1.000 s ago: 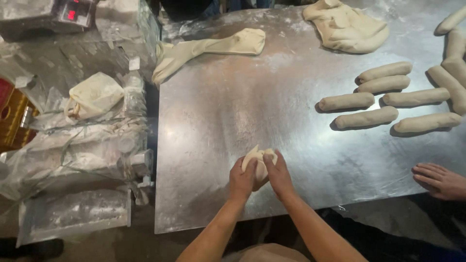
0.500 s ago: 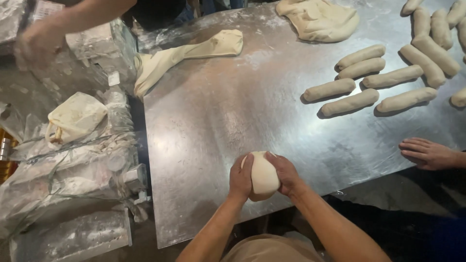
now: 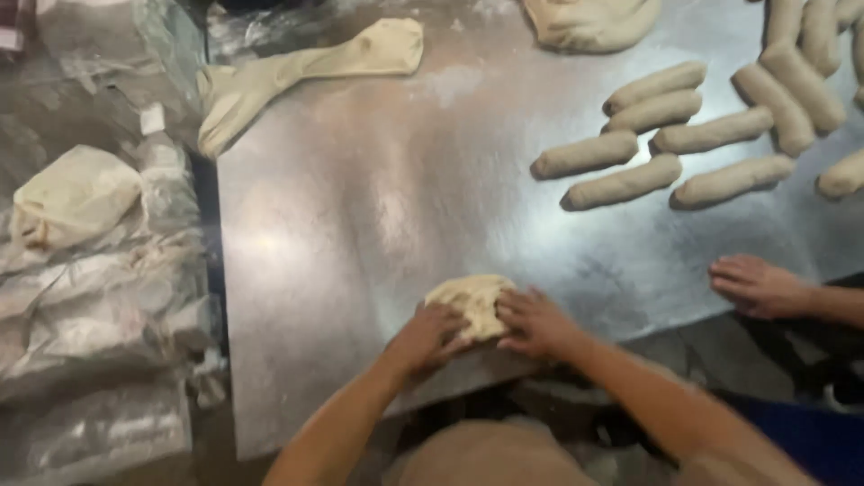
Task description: Manually kneading and shaping dough into rolls on a metal preparation table in a bakery.
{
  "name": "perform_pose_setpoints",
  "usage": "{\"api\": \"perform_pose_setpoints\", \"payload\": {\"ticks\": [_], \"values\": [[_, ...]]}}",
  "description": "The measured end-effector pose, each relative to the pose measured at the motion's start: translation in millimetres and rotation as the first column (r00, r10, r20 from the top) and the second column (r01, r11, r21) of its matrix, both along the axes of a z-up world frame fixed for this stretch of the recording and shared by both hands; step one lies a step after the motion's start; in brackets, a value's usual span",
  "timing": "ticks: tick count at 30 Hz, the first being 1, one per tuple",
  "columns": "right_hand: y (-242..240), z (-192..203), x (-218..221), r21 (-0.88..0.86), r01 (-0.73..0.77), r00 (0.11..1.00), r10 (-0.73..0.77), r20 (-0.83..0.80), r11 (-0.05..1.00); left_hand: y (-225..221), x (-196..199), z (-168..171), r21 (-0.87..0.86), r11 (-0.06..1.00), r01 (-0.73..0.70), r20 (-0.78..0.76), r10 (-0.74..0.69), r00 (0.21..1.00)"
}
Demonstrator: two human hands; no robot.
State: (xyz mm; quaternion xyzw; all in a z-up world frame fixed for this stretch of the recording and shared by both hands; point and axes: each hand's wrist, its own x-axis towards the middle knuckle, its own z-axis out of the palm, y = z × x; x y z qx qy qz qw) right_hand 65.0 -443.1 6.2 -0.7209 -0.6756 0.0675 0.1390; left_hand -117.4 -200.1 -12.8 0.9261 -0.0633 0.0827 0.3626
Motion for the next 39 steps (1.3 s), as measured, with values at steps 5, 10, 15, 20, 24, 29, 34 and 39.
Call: {"api": "perform_pose_setpoints", "payload": {"ticks": [5, 10, 15, 20, 24, 29, 34, 39], "values": [[12, -49, 36, -0.239, 0.342, 0.771, -0.417, -0.482, 0.909, 30, 13, -18, -0.341, 0.779, -0.526, -0.404, 0.384, 0.830], [18, -64, -6, -0.136, 0.613, 0.619, -0.580, -0.530, 0.778, -31, -9, -59, 0.289, 0.812, -0.507, -0.206, 0.571, 0.795], [50, -9, -47, 0.048, 0.543, 0.680, -0.405, -0.611, 0.838, -46, 10, -31, -0.143, 0.863, -0.484, -0.005, 0.488, 0.873], [55, 13, -68, 0.147, 0.386, 0.908, -0.347, -0.236, 0.911, -47, 7, -19, 0.053, 0.964, -0.262, 0.170, 0.250, 0.953], [65, 35, -49, -0.092, 0.420, 0.902, -0.426, -0.069, 0.903, -35, 29, 23, 0.125, 0.976, -0.179, -0.063, 0.188, 0.980], [70, 16, -9, -0.380, 0.481, 0.615, -0.613, -0.496, 0.790, 0, 40, 48, -0.158, 0.867, -0.472, -0.522, 0.332, 0.785], [45, 8, -65, 0.237, 0.437, 0.899, -0.431, -0.079, 0.868, -44, 11, -13, 0.216, 0.949, -0.230, 0.283, 0.164, 0.945], [50, -18, -45, 0.193, 0.288, 0.934, -0.320, 0.158, 0.938, -29, 21, 49, 0.198, 0.952, -0.234, 0.095, 0.218, 0.971]]}}
